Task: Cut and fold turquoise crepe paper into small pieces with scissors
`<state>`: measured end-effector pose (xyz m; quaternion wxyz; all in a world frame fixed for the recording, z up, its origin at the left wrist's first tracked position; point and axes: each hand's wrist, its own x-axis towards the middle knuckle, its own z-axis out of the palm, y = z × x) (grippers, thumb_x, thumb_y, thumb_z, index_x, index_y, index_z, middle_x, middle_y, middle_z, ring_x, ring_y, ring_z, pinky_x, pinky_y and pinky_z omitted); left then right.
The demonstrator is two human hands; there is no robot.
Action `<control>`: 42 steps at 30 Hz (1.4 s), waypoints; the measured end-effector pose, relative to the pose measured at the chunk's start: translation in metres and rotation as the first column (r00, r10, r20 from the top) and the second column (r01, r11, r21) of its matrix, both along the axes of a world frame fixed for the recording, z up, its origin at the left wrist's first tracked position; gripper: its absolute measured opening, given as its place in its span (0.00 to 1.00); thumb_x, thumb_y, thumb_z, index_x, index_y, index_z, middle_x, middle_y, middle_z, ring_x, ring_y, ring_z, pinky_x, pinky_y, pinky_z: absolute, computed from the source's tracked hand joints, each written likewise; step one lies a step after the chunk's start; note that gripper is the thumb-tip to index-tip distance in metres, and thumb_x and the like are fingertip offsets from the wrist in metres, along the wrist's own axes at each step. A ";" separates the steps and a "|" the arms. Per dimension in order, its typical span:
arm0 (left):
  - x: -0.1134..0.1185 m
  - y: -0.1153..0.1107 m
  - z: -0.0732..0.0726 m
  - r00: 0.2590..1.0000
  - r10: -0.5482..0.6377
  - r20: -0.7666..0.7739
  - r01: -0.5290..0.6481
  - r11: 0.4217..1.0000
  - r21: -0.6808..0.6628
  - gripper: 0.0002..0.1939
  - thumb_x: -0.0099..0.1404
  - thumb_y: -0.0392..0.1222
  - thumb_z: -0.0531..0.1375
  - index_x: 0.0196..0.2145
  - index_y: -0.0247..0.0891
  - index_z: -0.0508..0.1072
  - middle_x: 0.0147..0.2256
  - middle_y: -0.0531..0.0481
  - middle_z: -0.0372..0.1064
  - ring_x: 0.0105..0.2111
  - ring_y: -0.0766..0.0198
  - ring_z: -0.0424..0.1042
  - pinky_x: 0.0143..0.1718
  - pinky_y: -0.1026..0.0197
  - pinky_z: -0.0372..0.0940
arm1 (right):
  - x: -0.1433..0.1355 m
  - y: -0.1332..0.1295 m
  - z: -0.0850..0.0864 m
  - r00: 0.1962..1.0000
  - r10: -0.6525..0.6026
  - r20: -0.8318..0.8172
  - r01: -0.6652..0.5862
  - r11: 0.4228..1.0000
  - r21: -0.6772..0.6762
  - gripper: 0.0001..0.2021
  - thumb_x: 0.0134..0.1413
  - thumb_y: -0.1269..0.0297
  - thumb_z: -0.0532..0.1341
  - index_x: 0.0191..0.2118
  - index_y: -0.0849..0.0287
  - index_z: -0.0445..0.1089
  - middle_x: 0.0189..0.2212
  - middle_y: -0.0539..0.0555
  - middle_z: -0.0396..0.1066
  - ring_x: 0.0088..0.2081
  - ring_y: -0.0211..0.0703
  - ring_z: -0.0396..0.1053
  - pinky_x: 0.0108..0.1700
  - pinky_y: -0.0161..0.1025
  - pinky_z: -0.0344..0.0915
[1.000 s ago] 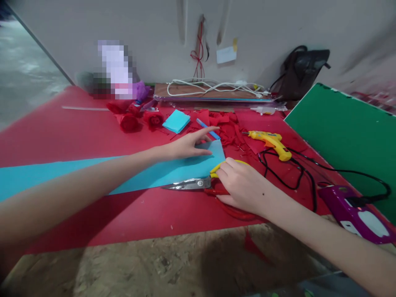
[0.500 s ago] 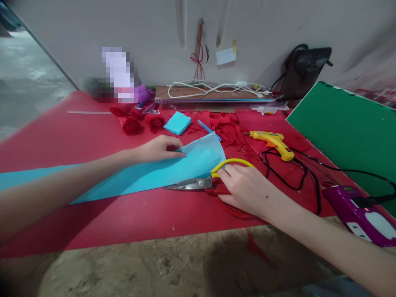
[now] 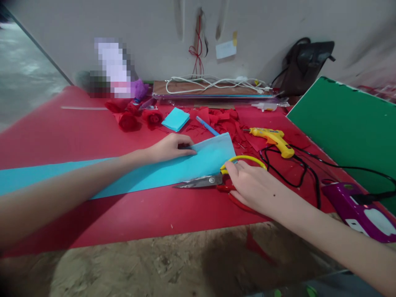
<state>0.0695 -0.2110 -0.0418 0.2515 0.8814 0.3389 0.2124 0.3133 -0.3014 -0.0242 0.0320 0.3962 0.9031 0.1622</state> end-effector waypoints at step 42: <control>0.002 0.004 -0.009 1.000 -0.006 0.017 0.005 0.998 0.056 0.09 0.58 0.42 0.57 0.31 0.33 0.71 0.30 0.50 0.69 0.30 0.67 0.66 0.33 0.65 0.60 | 0.003 0.013 0.011 0.932 0.363 0.007 -0.361 0.927 0.102 0.23 0.43 0.64 0.62 0.46 0.70 0.61 0.35 0.60 0.69 0.36 0.47 0.65 0.32 0.38 0.64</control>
